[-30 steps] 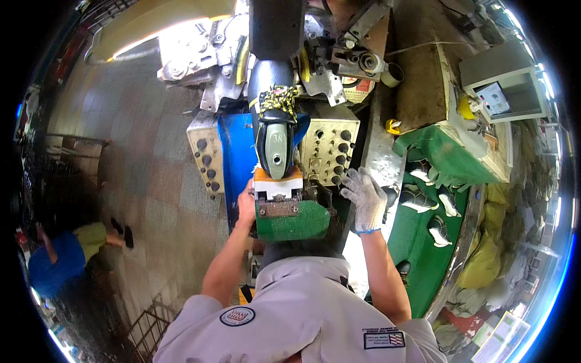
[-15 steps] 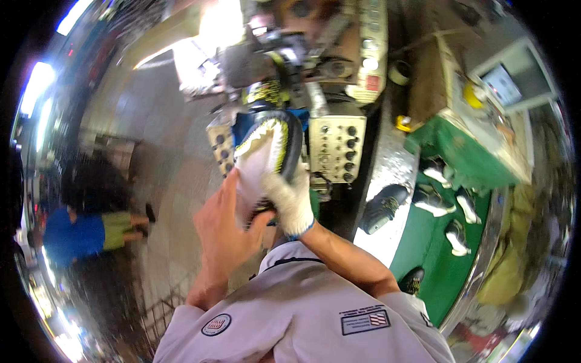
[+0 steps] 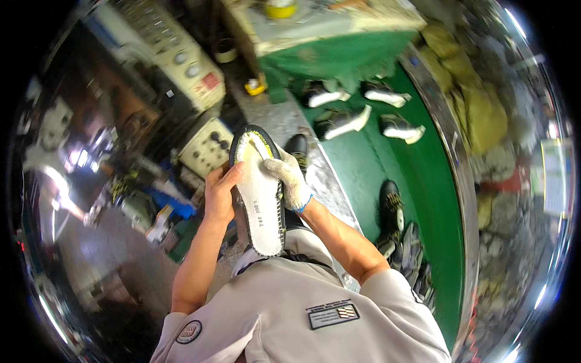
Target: The person places a shoe upper onto a lasting machine, operates the machine to pull and shape the material over a last, and then places the formed shoe onto a conveyor belt.
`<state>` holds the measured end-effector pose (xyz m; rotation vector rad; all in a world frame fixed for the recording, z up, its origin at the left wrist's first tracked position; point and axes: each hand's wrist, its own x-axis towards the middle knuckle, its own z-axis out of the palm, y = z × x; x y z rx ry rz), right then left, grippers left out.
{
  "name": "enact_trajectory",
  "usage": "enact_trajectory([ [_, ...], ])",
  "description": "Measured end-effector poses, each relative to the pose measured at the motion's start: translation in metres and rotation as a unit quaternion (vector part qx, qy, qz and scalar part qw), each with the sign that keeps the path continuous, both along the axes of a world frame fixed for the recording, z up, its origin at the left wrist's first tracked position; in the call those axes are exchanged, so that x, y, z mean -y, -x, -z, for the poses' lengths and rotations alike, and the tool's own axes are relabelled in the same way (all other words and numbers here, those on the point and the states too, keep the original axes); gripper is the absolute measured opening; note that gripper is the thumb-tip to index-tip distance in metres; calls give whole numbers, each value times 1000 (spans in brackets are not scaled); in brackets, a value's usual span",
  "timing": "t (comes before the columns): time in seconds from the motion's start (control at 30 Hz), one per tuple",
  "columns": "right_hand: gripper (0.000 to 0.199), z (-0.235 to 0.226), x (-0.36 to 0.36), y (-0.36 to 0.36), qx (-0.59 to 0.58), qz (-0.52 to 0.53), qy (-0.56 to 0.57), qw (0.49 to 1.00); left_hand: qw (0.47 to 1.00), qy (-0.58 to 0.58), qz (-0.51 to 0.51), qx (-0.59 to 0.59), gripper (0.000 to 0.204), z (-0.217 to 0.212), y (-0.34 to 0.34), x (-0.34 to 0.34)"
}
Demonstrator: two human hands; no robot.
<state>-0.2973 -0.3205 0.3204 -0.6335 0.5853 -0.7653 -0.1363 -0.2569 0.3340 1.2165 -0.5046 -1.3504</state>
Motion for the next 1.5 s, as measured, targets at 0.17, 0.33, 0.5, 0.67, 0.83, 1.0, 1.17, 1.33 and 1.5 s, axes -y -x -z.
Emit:
enact_trajectory([
  [0.17,82,30,21,88,-53,87,45,994,984,-75,20,-163,39,40,87,60],
  [0.33,62,94,61,175,-180,103,26,978,970,-92,212,73,50,116,137,109],
  [0.5,68,143,145,312,-556,-62,-29,828,930,-131,288,187,48,145,130,86],
  [0.67,86,246,238,386,-759,15,-82,646,919,-229,235,219,34,172,78,32],
  [0.83,96,357,314,476,-607,460,-148,631,909,-300,225,183,31,178,76,13],
  [1.0,84,351,333,442,-463,495,-248,692,895,-352,219,163,31,174,84,-16],
  [1.17,72,262,240,365,-23,377,-96,921,923,-303,185,151,29,140,72,-3],
  [1.33,80,187,94,215,265,245,-159,919,955,-161,135,208,33,73,27,53],
  [1.5,56,128,56,54,-18,104,-71,992,980,-29,44,192,49,3,-20,88],
])
